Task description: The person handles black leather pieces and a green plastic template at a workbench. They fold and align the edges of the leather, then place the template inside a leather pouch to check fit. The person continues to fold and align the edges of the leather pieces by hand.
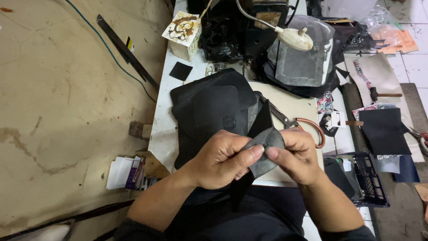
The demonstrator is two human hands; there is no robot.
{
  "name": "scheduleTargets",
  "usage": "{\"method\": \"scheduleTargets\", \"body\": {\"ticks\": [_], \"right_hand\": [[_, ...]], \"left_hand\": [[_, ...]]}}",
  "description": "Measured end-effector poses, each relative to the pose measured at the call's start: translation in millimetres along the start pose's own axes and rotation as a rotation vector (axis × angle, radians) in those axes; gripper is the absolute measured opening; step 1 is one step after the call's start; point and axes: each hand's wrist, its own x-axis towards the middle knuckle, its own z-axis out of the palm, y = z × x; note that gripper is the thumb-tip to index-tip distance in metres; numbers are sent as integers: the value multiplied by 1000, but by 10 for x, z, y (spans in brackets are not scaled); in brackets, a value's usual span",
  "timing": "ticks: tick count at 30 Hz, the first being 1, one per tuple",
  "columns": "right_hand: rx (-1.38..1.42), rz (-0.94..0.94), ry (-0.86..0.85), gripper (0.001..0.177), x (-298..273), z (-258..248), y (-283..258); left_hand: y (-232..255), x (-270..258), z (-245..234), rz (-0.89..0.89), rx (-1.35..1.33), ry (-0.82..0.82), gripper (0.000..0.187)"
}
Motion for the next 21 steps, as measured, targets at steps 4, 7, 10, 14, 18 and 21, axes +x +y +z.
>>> {"method": "scheduleTargets", "body": {"ticks": [4,7,10,14,18,21], "right_hand": [[-356,167,-72,19,10,-113,-224],[-484,352,-246,54,120,-56,-533],[-418,303,-378,69,221,-39,-662],[-440,237,-417,79,257,-36,-757],[-674,191,-457,60,191,-27,-756],[-715,49,-452,51,128,-47,-667]], "left_hand": [[29,64,-25,132,323,-82,44],[80,18,74,240,708,-132,39],[2,15,101,302,780,-184,38],[-66,-13,81,317,800,-274,34],[-54,-46,65,350,869,-309,34],[-5,-57,49,366,869,-346,32]]}}
